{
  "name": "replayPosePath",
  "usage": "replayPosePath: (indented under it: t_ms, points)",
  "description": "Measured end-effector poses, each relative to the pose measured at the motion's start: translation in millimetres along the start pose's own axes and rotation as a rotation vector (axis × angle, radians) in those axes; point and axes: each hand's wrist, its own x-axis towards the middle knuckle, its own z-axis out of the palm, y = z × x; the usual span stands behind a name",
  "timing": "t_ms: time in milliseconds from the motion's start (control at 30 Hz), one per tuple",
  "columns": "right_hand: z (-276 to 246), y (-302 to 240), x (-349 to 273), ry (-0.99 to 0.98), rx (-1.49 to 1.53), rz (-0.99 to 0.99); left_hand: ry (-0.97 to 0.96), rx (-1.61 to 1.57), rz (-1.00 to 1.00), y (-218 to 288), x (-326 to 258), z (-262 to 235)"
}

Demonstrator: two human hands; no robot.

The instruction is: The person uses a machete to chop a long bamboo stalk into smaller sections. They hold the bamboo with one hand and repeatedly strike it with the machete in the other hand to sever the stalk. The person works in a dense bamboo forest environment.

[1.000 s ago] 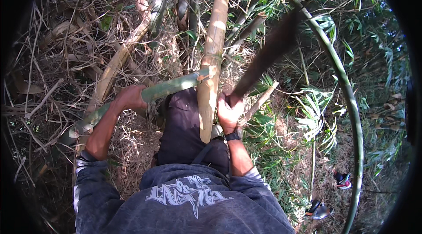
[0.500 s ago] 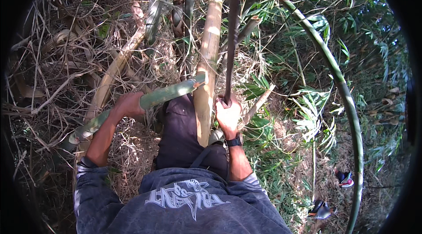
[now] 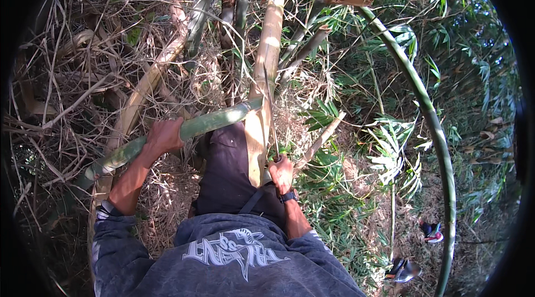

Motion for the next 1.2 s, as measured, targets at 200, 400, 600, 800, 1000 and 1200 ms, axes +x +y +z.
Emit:
replayPosePath:
  t_ms: [200, 400, 600, 800, 1000, 1200]
  points:
    - [-62, -108, 14, 0.165, 0.539, -0.384, -0.104, -0.058, -0.041, 2, -3, -16]
    - [27, 12, 40, 0.03, -0.097, -0.125, -0.099, -0.074, -0.004, 3, 11, -12]
    - [-2, -20, 13, -0.019, 0.105, -0.123, -0.072, -0.055, 0.016, -14, 3, 0]
    - [-58, -118, 28, 0.137, 0.627, -0.325, -0.04, -0.066, 0.009, -2, -1, -7]
    - [23, 14, 33, -0.128, 0.082, -0.063, -0.032, -0.036, 0.021, 2, 1, -4]
    - [-15, -50, 19, 0.076, 0.265, -0.282, -0.033, -0.059, -0.012, 2, -1, -9]
